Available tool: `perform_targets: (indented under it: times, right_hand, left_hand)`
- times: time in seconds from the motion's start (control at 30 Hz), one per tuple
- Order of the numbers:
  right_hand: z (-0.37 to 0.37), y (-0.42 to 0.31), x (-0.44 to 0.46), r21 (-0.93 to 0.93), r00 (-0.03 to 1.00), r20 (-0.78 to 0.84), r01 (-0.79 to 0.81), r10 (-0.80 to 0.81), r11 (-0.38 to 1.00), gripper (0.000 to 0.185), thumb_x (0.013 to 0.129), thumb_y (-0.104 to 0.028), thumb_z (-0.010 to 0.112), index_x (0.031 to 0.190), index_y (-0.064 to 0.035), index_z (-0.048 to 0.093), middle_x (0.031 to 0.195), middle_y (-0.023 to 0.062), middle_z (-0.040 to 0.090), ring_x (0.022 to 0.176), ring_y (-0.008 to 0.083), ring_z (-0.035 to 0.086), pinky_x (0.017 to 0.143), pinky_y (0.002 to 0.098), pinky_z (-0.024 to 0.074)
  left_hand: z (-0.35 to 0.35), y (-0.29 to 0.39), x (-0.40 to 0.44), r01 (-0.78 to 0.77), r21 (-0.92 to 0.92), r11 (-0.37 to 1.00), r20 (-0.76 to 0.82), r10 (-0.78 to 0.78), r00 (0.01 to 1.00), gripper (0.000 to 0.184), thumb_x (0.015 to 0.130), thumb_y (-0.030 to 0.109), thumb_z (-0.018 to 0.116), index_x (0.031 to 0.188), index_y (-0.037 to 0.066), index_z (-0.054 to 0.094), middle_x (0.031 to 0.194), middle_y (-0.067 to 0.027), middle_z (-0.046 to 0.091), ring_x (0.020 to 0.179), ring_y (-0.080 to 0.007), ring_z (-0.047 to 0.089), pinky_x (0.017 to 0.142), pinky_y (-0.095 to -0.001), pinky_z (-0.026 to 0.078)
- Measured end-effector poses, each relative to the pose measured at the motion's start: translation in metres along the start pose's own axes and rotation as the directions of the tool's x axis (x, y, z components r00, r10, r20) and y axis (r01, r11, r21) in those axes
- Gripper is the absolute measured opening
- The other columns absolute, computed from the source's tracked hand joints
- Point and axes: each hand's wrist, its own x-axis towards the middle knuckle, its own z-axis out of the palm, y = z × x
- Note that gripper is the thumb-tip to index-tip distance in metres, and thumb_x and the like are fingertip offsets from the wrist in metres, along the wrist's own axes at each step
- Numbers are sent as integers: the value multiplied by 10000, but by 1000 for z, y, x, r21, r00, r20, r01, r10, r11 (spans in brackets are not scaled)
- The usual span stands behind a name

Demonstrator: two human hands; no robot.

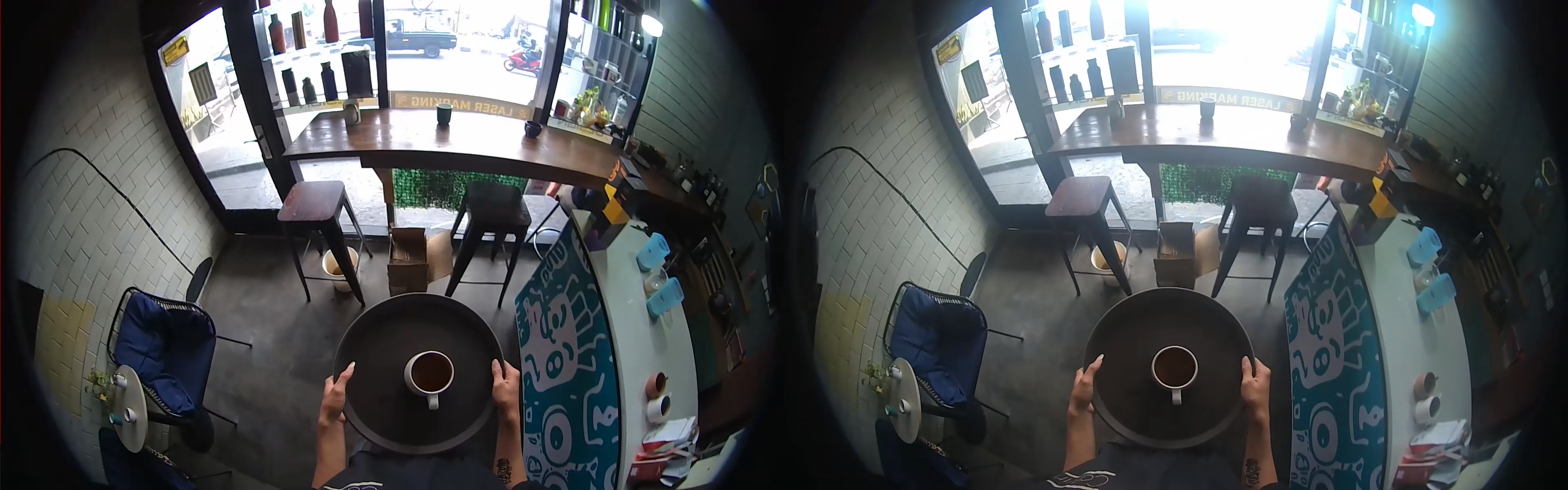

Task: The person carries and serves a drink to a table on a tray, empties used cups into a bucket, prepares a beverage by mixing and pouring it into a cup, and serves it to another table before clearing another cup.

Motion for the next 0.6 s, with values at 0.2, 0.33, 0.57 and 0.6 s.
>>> perform_targets:
  times: [0.2, 0.33, 0.57, 0.6]
  right_hand:
    - [43, -33, 109, -32, 995, 73, 63, -61, 997, 277, 997, -170, 500, 909, 65, 617, 757, 20, 609, 719, 94, 526, 657, 271, 441]
    - [96, -59, 179, 112, 990, 108, 77, -89, 991, 262, 999, -152, 495, 971, 68, 635, 825, 11, 634, 757, 81, 539, 686, 238, 444]
    - [194, -101, 300, 192, 976, 195, 60, -98, 980, 260, 1008, -141, 473, 1027, 70, 626, 876, 44, 663, 796, 90, 564, 719, 250, 463]
    - [208, -115, 318, 189, 975, 198, 61, -99, 980, 260, 1008, -141, 473, 1027, 70, 626, 876, 44, 663, 796, 90, 564, 719, 250, 463]
  left_hand:
    - [19, 36, 98, -33, -283, 958, 146, 78, 986, 642, 887, 266, 677, 1332, -96, 390, 1220, -212, 580, 1071, -271, 619, 885, -347, 523]
    - [34, 85, 158, -88, -378, 922, 142, 151, 978, 342, 900, 197, 647, 1130, -52, 604, 1078, -151, 665, 979, -220, 660, 835, -323, 548]
    - [46, 195, 266, -152, -381, 912, 156, 225, 962, 312, 930, 206, 571, 1101, -50, 624, 1029, -136, 687, 909, -208, 684, 805, -299, 557]
    - [49, 215, 281, -151, -385, 911, 154, 225, 962, 312, 930, 206, 571, 1101, -50, 624, 1029, -136, 687, 909, -208, 684, 805, -299, 557]
